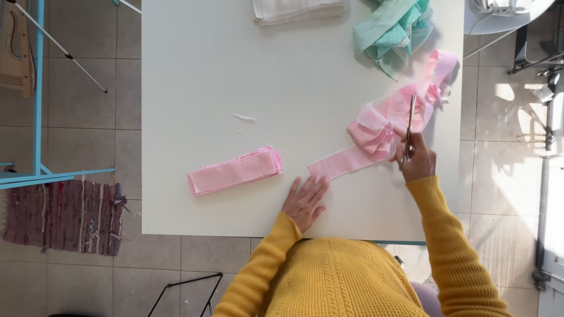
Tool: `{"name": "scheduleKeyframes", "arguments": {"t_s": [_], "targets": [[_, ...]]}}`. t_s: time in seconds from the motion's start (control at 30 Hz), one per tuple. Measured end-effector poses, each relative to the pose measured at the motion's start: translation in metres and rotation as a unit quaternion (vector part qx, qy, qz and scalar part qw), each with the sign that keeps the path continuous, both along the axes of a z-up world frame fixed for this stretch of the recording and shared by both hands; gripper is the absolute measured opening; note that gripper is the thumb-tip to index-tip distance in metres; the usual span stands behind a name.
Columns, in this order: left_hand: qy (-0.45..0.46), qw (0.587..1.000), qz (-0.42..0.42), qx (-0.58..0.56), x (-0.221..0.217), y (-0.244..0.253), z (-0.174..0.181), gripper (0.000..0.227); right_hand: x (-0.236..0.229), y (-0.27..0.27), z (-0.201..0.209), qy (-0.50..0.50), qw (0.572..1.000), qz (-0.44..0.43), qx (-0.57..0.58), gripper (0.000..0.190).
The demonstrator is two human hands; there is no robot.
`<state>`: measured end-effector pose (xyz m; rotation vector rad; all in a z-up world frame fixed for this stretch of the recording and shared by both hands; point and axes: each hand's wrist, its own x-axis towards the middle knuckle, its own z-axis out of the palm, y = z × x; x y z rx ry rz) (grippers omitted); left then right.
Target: Cutting pink fabric into small rectangular strips using scissors.
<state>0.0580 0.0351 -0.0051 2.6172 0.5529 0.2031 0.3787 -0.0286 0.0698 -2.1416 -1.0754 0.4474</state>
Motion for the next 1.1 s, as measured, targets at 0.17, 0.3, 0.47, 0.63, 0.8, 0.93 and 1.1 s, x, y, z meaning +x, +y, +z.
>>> {"name": "scheduleKeyframes", "arguments": {"t_s": [0.17,0.3,0.47,0.63,0.8,0.93,1.1], "targets": [[0.004,0.997,0.067,0.042,-0.082,-0.013,-0.003,0.058,0.023,0.010,-0.034,0.008,0.998,0.014,-0.065,0.025],[-0.009,0.989,0.133,0.063,-0.123,-0.019,0.001,0.050,0.011,-0.010,-0.035,-0.038,0.993,0.008,-0.113,0.022],[-0.063,0.975,0.202,0.070,-0.128,-0.027,-0.003,0.039,-0.011,-0.039,-0.006,-0.051,0.991,-0.027,-0.121,0.026],[-0.071,0.986,0.143,0.040,-0.040,-0.005,0.013,0.054,-0.075,-0.092,-0.008,0.343,0.924,0.040,-0.163,0.028],[-0.022,0.990,0.136,-0.010,-0.007,-0.005,0.002,0.080,-0.116,-0.089,-0.031,0.462,0.846,0.098,-0.248,0.029],[0.011,0.986,0.161,-0.034,-0.006,-0.009,-0.001,0.082,-0.138,-0.064,-0.030,0.443,0.862,0.093,-0.227,0.033],[0.006,0.983,0.175,-0.048,-0.003,-0.013,0.003,0.082,-0.151,-0.049,-0.031,0.383,0.893,0.100,-0.215,0.038]]}}
